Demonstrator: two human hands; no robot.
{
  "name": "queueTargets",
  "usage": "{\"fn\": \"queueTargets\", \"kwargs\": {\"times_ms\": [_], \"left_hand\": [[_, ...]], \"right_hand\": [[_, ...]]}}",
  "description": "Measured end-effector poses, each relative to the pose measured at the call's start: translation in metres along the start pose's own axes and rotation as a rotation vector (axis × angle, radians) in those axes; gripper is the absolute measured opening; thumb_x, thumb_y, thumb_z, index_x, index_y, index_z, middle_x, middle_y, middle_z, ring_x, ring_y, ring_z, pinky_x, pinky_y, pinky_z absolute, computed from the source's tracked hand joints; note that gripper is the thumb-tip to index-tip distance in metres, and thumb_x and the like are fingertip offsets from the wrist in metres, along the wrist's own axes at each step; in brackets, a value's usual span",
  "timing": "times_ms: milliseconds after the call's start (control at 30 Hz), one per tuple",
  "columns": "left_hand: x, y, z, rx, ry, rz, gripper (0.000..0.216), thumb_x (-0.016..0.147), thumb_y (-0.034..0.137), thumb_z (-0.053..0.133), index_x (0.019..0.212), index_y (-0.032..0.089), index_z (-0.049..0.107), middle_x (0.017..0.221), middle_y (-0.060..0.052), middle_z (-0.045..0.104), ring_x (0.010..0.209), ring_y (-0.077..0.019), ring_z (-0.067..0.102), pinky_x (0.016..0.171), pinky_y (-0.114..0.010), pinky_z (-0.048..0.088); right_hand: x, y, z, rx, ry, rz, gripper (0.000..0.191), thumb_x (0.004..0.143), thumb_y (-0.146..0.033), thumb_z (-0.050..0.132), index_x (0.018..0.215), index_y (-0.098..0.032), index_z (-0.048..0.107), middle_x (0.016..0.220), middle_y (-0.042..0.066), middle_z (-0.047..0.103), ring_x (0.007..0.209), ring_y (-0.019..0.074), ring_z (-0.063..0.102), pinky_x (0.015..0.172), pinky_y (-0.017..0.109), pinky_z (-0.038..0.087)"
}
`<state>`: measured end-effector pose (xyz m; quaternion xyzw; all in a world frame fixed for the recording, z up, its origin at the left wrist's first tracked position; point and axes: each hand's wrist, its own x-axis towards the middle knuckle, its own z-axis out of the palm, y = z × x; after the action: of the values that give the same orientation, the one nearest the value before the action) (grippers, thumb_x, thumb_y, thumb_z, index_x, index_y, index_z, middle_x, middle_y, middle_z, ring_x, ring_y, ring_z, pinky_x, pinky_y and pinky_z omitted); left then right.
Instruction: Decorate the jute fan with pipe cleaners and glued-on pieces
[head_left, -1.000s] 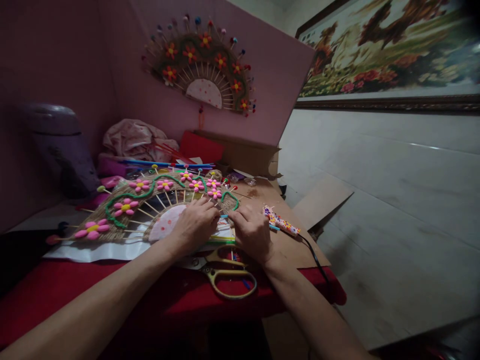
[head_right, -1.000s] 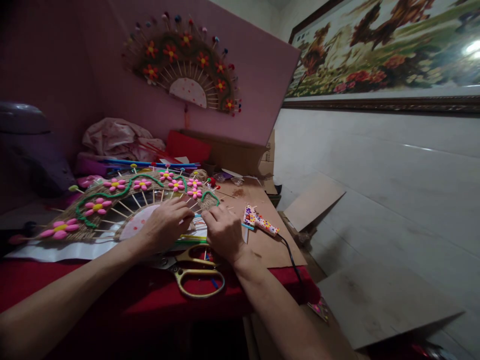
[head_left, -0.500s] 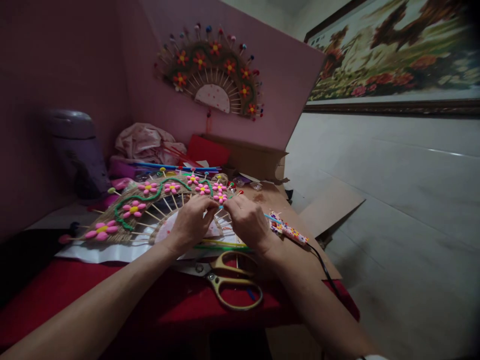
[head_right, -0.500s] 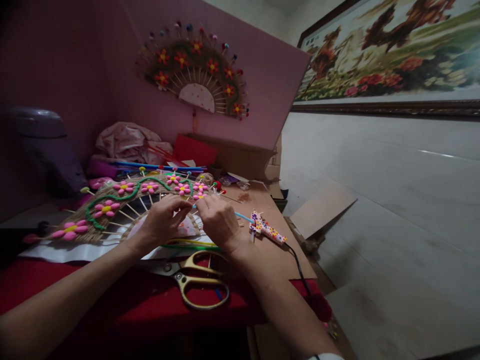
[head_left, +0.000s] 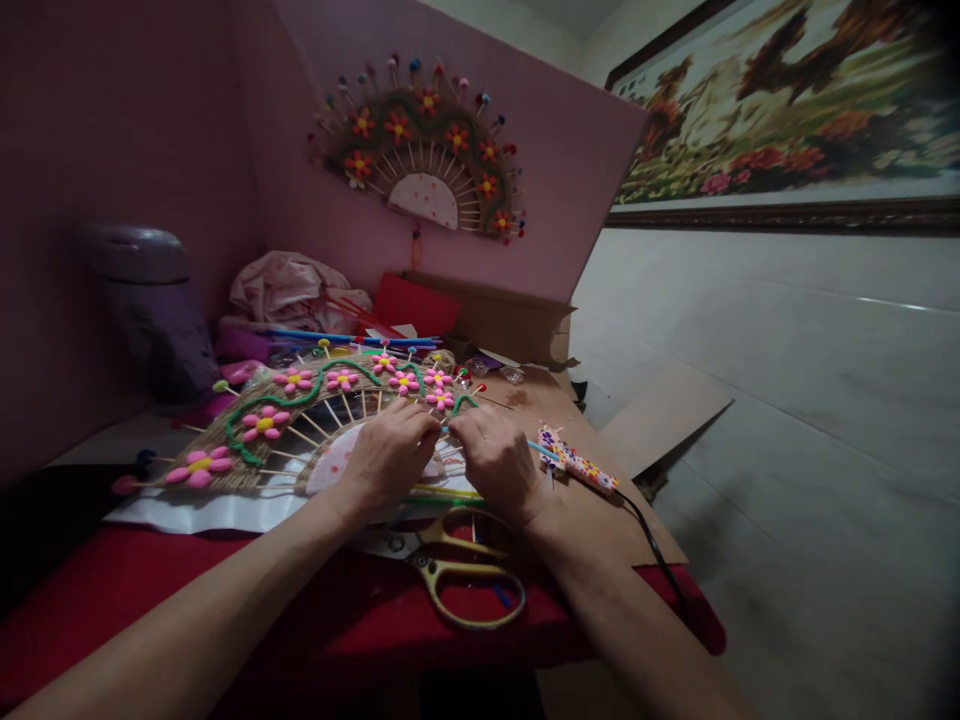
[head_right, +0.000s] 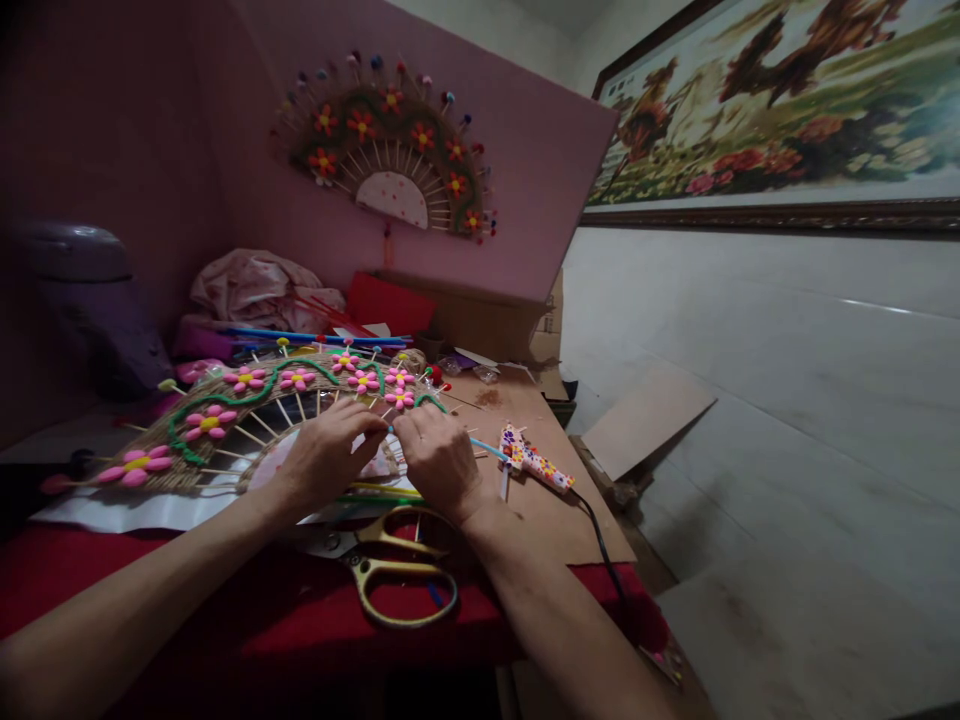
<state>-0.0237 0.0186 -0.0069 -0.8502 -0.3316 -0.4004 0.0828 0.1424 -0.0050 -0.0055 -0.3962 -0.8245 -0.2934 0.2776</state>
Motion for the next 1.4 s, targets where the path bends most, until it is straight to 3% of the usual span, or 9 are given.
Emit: {"fn": "queueTargets", "kwargs": {"times_ms": [233, 467, 533, 767, 900, 1000, 1233, 1300, 1400], "left_hand": [[0.0, 0.007, -0.003, -0.109, -0.005, -0.136, 0.015, 0.079, 0.013, 0.049, 0.069, 0.015, 0.06, 0.07, -0.005, 0.061, 0.071, -0.017, 0.053, 0.067, -0.03, 0.042], [-0.001, 0.014, 0.005, -0.949, 0.067, -0.774, 0.013, 0.07, 0.027, 0.057, 0.067, 0.015, 0.059, 0.055, 0.004, 0.054, 0.048, -0.0086, 0.045, 0.047, -0.022, 0.037], [0.001, 0.014, 0.005, -1.1, 0.028, -0.862, 0.014, 0.068, 0.029, 0.06, 0.069, 0.015, 0.06, 0.054, 0.004, 0.054, 0.045, -0.0075, 0.044, 0.046, -0.021, 0.037], [0.004, 0.008, -0.003, -0.652, -0.031, -0.434, 0.012, 0.072, 0.022, 0.056, 0.068, 0.014, 0.064, 0.063, 0.0, 0.061, 0.059, -0.0105, 0.052, 0.054, -0.022, 0.039], [0.002, 0.006, -0.007, -0.545, -0.091, -0.316, 0.012, 0.072, 0.017, 0.054, 0.068, 0.015, 0.065, 0.062, 0.0, 0.06, 0.058, -0.0101, 0.05, 0.054, -0.021, 0.038], [0.004, 0.008, -0.01, -0.659, -0.114, -0.399, 0.011, 0.07, 0.02, 0.057, 0.065, 0.015, 0.064, 0.058, 0.001, 0.058, 0.055, -0.0097, 0.048, 0.052, -0.021, 0.037], [0.004, 0.015, -0.002, -1.247, 0.038, -0.903, 0.017, 0.06, 0.028, 0.068, 0.063, 0.013, 0.06, 0.053, 0.004, 0.053, 0.045, -0.0061, 0.043, 0.045, -0.019, 0.035], [0.004, 0.014, 0.001, -1.29, 0.03, -0.944, 0.02, 0.059, 0.029, 0.069, 0.066, 0.013, 0.062, 0.055, 0.003, 0.055, 0.046, -0.0063, 0.044, 0.045, -0.019, 0.035], [0.005, 0.011, 0.0, -1.179, -0.026, -0.832, 0.02, 0.058, 0.03, 0.07, 0.065, 0.013, 0.063, 0.057, 0.002, 0.056, 0.049, -0.0072, 0.045, 0.046, -0.019, 0.036]], "right_hand": [[-0.003, -0.008, -0.003, -0.001, 0.02, 0.053, 0.016, 0.086, -0.012, 0.039, 0.082, -0.017, 0.054, 0.074, 0.006, 0.058, 0.073, 0.0181, 0.05, 0.061, 0.028, 0.034], [-0.005, -0.022, 0.005, 0.12, 0.089, 0.117, 0.017, 0.09, -0.02, 0.037, 0.085, -0.016, 0.053, 0.07, 0.004, 0.06, 0.068, 0.016, 0.054, 0.061, 0.027, 0.036], [-0.006, -0.022, 0.005, 0.145, 0.102, 0.138, 0.018, 0.091, -0.019, 0.037, 0.086, -0.016, 0.054, 0.071, 0.005, 0.06, 0.068, 0.0156, 0.054, 0.061, 0.027, 0.037], [-0.005, -0.008, -0.001, 0.007, 0.058, 0.129, 0.015, 0.086, -0.014, 0.043, 0.087, -0.019, 0.058, 0.073, 0.004, 0.06, 0.072, 0.017, 0.052, 0.059, 0.027, 0.031], [-0.005, -0.004, -0.001, -0.015, 0.045, 0.095, 0.016, 0.087, -0.014, 0.044, 0.085, -0.02, 0.059, 0.074, 0.003, 0.059, 0.073, 0.016, 0.051, 0.059, 0.026, 0.03], [-0.006, -0.005, 0.0, 0.093, 0.029, 0.082, 0.015, 0.087, -0.014, 0.042, 0.082, -0.017, 0.056, 0.073, 0.004, 0.058, 0.073, 0.0159, 0.052, 0.062, 0.025, 0.033], [-0.005, -0.018, 0.006, 0.259, 0.089, 0.161, 0.016, 0.089, -0.017, 0.038, 0.083, -0.016, 0.052, 0.072, 0.005, 0.058, 0.067, 0.016, 0.052, 0.062, 0.026, 0.036], [-0.005, -0.017, 0.005, 0.242, 0.077, 0.169, 0.016, 0.088, -0.016, 0.038, 0.082, -0.016, 0.053, 0.071, 0.005, 0.058, 0.068, 0.0165, 0.052, 0.062, 0.026, 0.035], [-0.005, -0.013, 0.003, 0.202, 0.052, 0.203, 0.015, 0.084, -0.012, 0.041, 0.085, -0.017, 0.055, 0.072, 0.004, 0.057, 0.07, 0.0167, 0.052, 0.061, 0.026, 0.034]]}}
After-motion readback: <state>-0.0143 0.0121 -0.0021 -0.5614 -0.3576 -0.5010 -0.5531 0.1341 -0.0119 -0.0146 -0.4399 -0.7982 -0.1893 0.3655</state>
